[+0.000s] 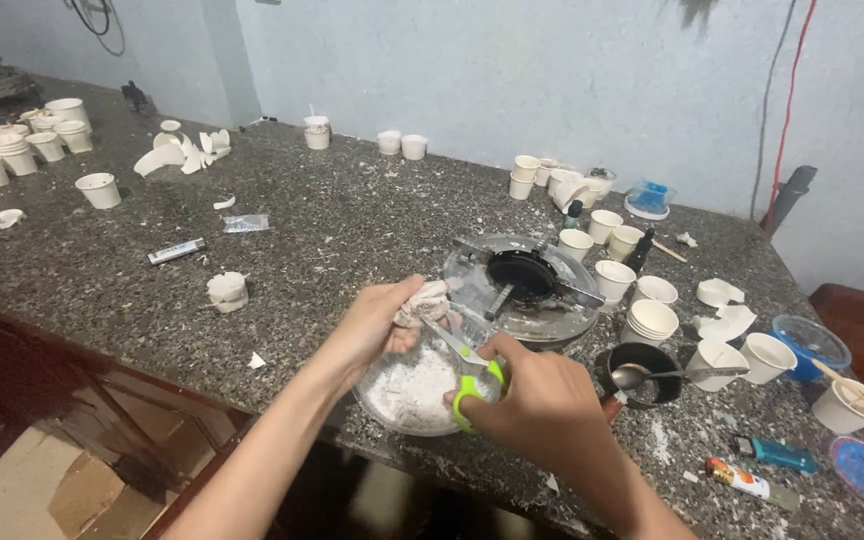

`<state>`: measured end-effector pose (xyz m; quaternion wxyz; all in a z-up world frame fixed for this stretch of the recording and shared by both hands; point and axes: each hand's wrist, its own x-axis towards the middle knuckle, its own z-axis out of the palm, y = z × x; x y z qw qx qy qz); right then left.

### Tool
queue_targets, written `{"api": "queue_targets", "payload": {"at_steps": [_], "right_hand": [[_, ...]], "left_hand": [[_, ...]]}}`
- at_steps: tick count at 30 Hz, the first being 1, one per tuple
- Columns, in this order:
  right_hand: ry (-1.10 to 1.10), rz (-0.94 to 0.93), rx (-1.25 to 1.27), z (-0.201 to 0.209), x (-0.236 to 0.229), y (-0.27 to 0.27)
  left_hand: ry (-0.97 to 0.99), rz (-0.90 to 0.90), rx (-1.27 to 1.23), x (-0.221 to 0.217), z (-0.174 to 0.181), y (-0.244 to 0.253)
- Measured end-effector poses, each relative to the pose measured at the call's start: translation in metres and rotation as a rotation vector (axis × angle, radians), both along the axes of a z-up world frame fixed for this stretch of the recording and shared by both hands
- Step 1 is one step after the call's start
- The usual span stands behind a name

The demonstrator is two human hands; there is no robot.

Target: Trimming excess wax flashing from a molded object using a pair of scissors.

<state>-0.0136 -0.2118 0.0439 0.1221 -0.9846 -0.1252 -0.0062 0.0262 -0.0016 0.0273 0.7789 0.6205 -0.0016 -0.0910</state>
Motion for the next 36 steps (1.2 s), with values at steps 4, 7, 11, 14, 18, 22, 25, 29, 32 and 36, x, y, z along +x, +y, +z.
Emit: {"api": "queue_targets", "payload": {"at_steps": [4, 7, 11, 14, 18, 22, 25, 29, 32, 36], "right_hand": [[0.068, -0.044, -0.025, 0.001, -0.001, -0.001], [0.025, 0.01, 0.068, 0.002, -0.005, -0.004], [0.226, -0.034, 0.203, 0.022, -0.011, 0.001], [0.28, -0.086, 0.166, 0.026, -0.011, 0.003], [0.217, -0.038, 0.16, 0.019, -0.012, 0.003], [0.074, 0.0, 0.019, 0.003, -0.003, 0.0], [0.017, 0.028, 0.004, 0.0, -0.003, 0.0], [-0.045, 0.082, 0.056, -0.004, -0.003, -0.003], [-0.046, 0.036, 0.068, 0.003, -0.005, -0.001], [0.194, -0.099, 0.091, 0.042, -0.02, 0.008]], "left_hand": [[-0.035, 0.055, 0.005, 0.002, -0.008, -0.005], [-0.036, 0.069, 0.035, 0.0, -0.006, -0.005], [-0.032, 0.095, 0.03, 0.002, -0.005, -0.002], [-0.023, 0.102, 0.05, 0.002, -0.003, 0.0], [0.021, 0.099, -0.019, 0.001, -0.004, -0.001], [0.005, 0.082, -0.025, -0.001, -0.004, -0.003], [0.048, 0.075, -0.015, 0.0, -0.005, -0.006], [0.013, 0.067, -0.023, 0.002, -0.011, -0.007], [-0.03, 0.07, 0.034, 0.0, -0.014, -0.007], [-0.071, 0.086, 0.097, -0.006, -0.005, -0.007]]}}
